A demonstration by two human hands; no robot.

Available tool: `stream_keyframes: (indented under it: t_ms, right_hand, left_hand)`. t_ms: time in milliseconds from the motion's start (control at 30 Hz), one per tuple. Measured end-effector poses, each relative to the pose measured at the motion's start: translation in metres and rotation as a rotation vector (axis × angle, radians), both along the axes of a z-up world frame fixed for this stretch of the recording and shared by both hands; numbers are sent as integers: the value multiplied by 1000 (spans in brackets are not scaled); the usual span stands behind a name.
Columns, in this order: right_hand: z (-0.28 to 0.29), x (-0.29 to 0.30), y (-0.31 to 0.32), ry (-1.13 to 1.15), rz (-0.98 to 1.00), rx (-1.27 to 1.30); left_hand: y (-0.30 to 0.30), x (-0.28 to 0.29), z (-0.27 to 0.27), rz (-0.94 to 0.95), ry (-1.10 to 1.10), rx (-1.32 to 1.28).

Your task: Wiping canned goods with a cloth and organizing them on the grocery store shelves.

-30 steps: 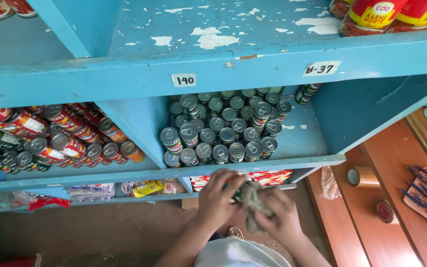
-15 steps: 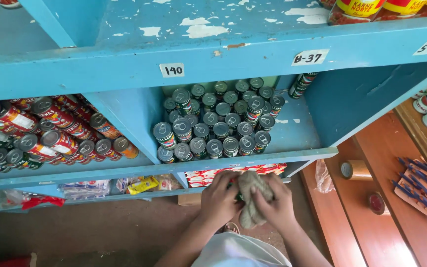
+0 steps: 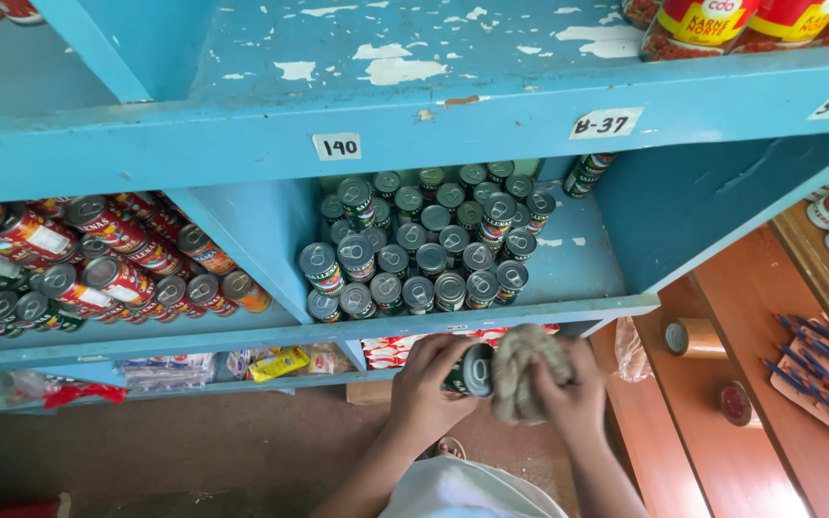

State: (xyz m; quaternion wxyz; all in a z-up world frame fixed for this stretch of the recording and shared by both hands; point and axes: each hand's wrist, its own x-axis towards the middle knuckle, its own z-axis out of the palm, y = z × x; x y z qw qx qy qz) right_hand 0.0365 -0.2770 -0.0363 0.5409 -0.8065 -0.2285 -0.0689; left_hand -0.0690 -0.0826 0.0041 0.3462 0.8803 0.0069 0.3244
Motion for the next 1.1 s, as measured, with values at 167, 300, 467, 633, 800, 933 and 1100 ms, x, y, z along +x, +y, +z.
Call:
stream_keyframes:
  t_ms: [167, 300, 467, 633, 800, 933, 1100]
  right_hand:
    - [17, 9, -31, -184, -17, -303]
    - [29, -27, -2, -384, 278, -354]
    - [12, -25, 13, -180, 150, -72]
    - [20, -35, 13, -311, 242, -156]
    - [-7, -26, 17, -231, 103, -104]
    - [-6, -36, 14, -254, 144, -145]
    - [-14, -40, 8, -252, 274, -88]
  left_hand:
    - [12, -5, 1, 50, 51, -124]
    - [-1, 1, -3, 45, -7, 52]
    - [-3, -7, 16, -45, -88, 304]
    - [-2, -5, 10, 21, -92, 165]
    - [0, -4, -1, -76, -28, 263]
    - [9, -1, 0, 24, -52, 309]
    - [1, -2, -7, -30, 5, 381]
